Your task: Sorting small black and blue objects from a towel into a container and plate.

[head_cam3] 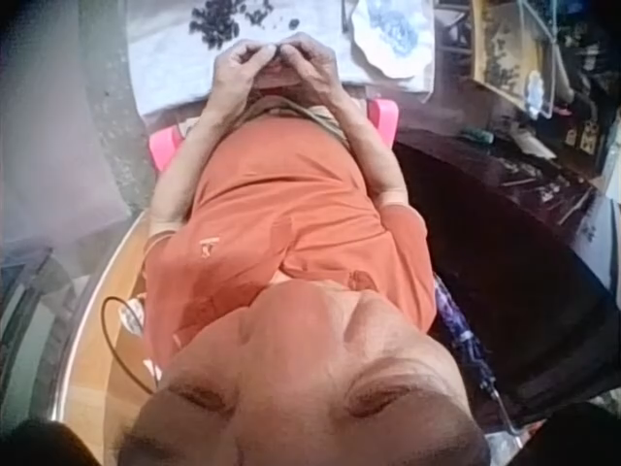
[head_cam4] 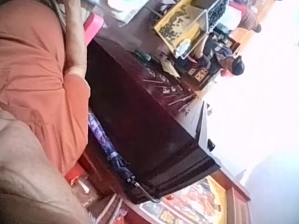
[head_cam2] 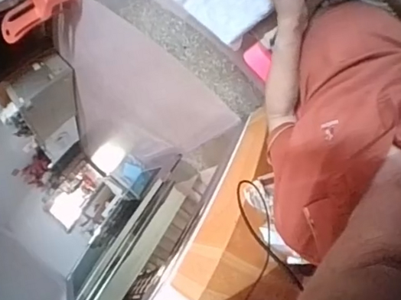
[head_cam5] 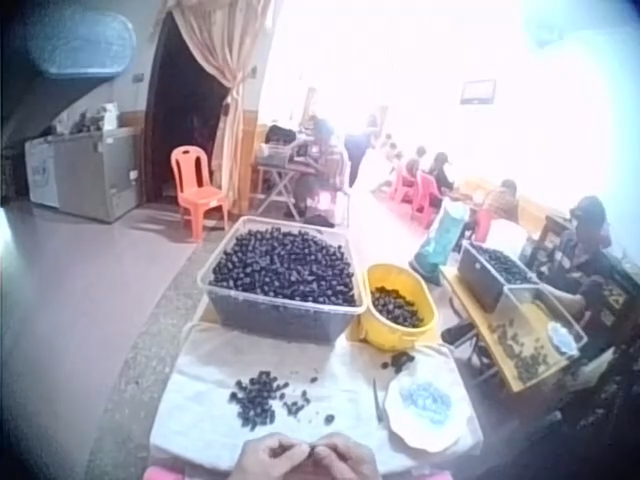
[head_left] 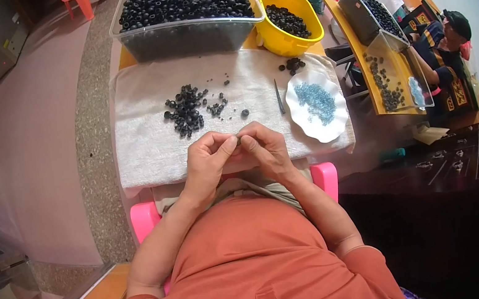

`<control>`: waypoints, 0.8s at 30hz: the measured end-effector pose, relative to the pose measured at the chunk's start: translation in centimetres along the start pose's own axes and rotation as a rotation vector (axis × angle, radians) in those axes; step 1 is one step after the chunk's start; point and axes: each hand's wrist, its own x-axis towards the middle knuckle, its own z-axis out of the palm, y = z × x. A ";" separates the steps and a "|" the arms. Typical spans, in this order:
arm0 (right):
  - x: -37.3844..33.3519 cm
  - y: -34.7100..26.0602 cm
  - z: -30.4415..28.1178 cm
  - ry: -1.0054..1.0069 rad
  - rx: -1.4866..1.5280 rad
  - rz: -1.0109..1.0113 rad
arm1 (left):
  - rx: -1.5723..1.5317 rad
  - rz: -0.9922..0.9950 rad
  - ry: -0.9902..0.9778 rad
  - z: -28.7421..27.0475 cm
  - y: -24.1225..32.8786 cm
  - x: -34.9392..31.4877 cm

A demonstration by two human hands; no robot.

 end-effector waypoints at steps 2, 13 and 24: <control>0.3 0.0 0.0 -0.009 -0.105 -0.089 | -0.013 -0.017 -0.001 -0.1 0.1 0.0; 0.1 -0.9 1.3 0.173 -0.749 -0.532 | -0.184 -0.064 0.032 -0.1 -0.5 -0.2; 0.7 -1.5 1.1 0.138 -0.782 -0.544 | -0.223 -0.066 0.022 0.0 -0.3 -0.2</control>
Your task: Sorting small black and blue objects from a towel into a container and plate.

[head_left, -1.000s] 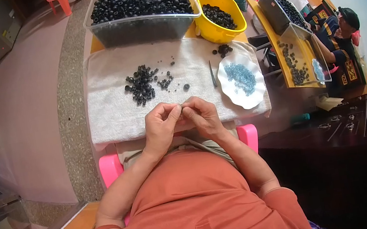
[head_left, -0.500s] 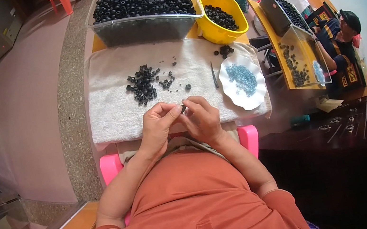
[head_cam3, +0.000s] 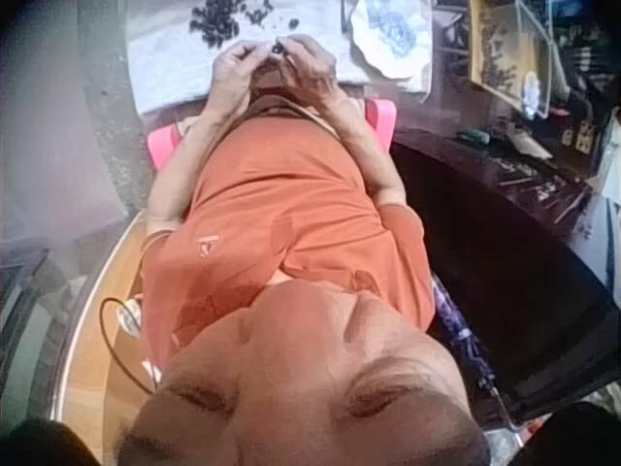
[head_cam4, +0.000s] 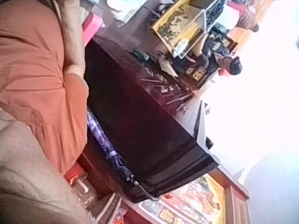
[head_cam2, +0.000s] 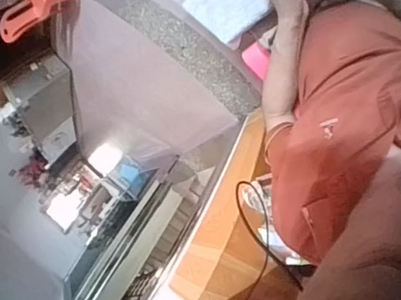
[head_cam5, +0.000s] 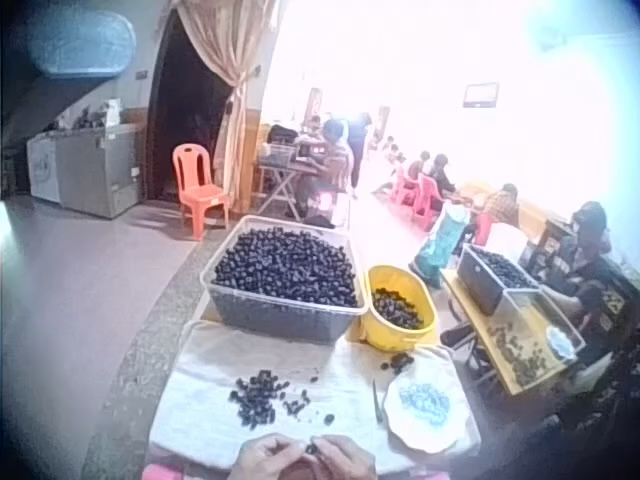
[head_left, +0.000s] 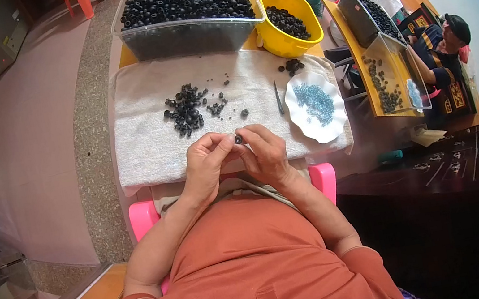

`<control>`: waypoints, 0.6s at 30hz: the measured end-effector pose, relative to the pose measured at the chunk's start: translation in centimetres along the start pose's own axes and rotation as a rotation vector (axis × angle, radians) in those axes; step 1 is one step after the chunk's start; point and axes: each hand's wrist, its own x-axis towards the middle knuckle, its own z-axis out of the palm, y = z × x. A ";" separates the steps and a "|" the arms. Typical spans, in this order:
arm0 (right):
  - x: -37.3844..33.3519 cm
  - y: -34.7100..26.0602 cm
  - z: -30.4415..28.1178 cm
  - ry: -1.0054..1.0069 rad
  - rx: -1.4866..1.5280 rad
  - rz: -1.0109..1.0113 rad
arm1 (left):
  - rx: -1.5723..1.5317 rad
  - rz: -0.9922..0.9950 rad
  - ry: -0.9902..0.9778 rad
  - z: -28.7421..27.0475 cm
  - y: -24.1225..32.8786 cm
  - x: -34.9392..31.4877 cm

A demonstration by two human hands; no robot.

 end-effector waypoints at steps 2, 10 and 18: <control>0.1 0.0 -0.1 -0.006 0.003 -0.011 | 0.012 0.015 -0.005 0.0 -0.1 0.0; 0.2 0.1 -0.4 -0.009 0.030 0.000 | 0.014 0.040 -0.010 0.0 -0.2 0.0; 0.4 -0.4 -0.9 -0.055 0.052 0.047 | 0.043 0.030 -0.029 -0.3 -0.1 -0.1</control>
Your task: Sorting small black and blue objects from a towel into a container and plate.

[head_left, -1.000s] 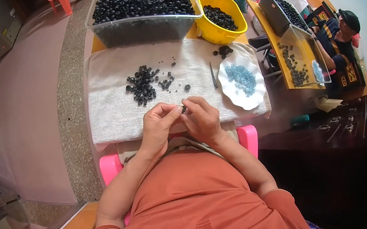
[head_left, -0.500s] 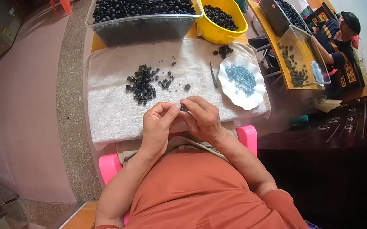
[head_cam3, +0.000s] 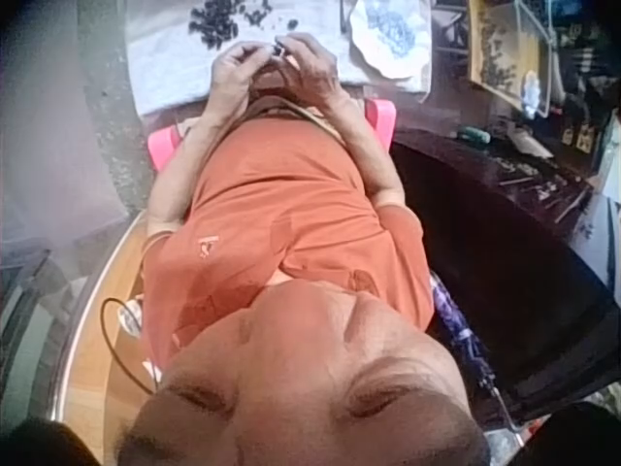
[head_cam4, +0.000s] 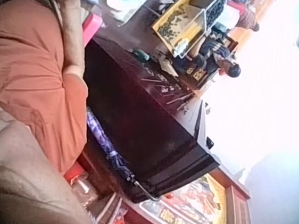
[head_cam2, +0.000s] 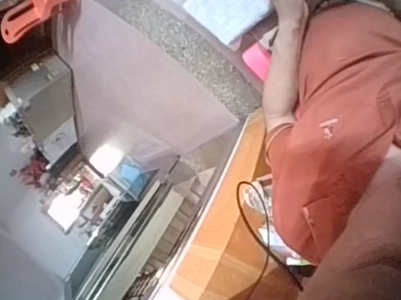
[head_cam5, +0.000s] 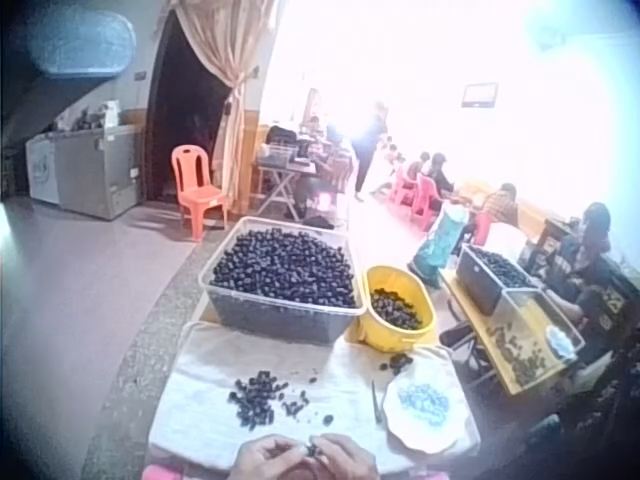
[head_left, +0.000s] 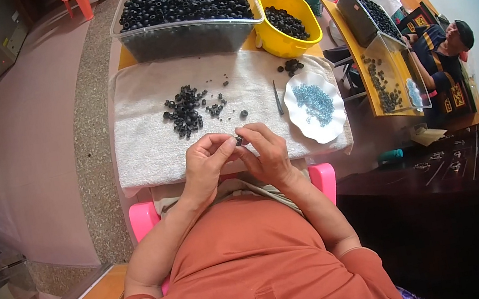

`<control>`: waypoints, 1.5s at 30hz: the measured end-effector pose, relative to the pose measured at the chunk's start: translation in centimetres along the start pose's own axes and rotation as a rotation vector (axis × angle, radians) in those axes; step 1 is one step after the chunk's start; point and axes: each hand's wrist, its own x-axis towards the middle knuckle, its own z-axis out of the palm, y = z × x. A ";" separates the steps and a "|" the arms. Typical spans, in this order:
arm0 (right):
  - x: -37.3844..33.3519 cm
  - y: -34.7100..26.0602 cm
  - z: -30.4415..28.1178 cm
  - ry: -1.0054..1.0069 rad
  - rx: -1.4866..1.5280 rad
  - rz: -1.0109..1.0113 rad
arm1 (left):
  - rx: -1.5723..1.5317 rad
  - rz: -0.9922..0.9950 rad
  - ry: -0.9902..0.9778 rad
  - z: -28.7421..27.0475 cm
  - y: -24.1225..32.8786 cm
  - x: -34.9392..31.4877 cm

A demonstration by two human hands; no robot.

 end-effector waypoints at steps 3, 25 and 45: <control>0.1 -0.2 -0.3 -0.054 0.097 0.073 | 0.112 0.037 0.007 0.0 0.2 -0.1; 0.4 1.0 -2.0 -0.245 0.523 0.439 | 0.568 0.172 -0.039 0.2 0.8 -0.5; 0.5 2.4 1.9 -0.021 0.315 0.280 | 0.894 0.407 0.111 0.2 -0.2 0.5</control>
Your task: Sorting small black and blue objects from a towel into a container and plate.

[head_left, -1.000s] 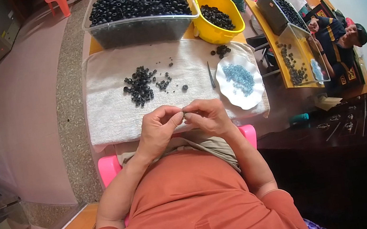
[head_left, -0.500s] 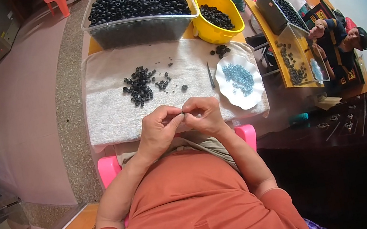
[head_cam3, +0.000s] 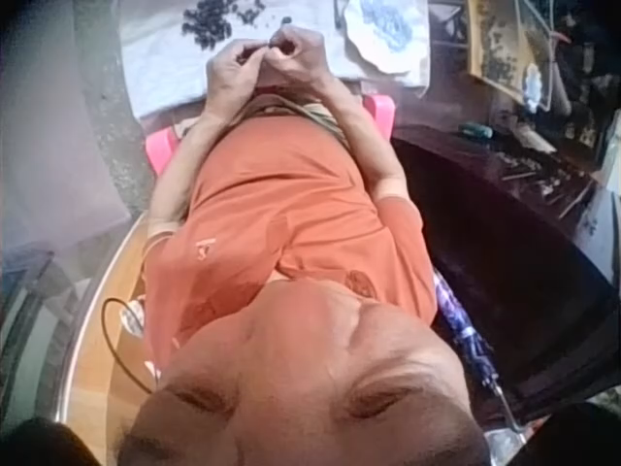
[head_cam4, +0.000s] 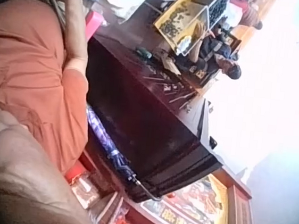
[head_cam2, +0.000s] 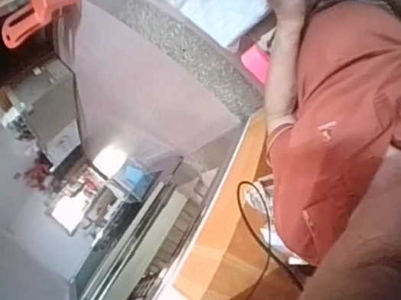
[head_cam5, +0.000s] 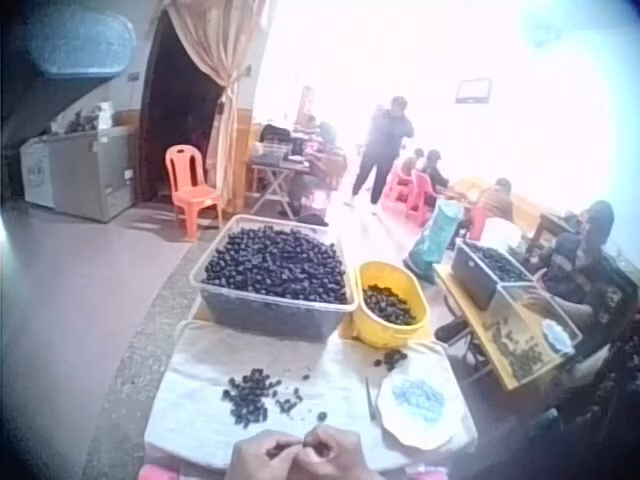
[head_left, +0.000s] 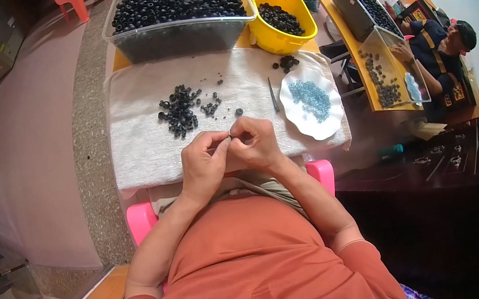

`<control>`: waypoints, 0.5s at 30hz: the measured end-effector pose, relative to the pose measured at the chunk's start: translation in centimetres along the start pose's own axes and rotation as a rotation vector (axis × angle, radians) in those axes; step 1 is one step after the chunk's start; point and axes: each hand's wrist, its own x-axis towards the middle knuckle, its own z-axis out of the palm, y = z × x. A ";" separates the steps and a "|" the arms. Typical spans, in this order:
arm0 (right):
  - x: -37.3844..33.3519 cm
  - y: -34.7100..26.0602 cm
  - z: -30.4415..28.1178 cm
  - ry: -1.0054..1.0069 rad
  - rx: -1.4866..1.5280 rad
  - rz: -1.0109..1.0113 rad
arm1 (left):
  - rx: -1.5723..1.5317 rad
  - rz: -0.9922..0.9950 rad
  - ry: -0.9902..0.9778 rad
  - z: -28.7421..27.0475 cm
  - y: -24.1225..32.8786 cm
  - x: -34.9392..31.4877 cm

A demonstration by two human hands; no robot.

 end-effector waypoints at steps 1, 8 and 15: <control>0.0 0.0 0.1 0.015 -0.017 0.019 | -0.015 -0.019 0.012 0.0 0.1 0.1; -0.5 -0.7 -0.2 0.059 -0.161 -0.007 | 0.102 0.047 0.061 0.1 0.0 0.6; -0.5 -0.5 -1.4 0.014 -0.306 0.007 | 0.431 0.294 0.053 -0.2 -0.9 1.0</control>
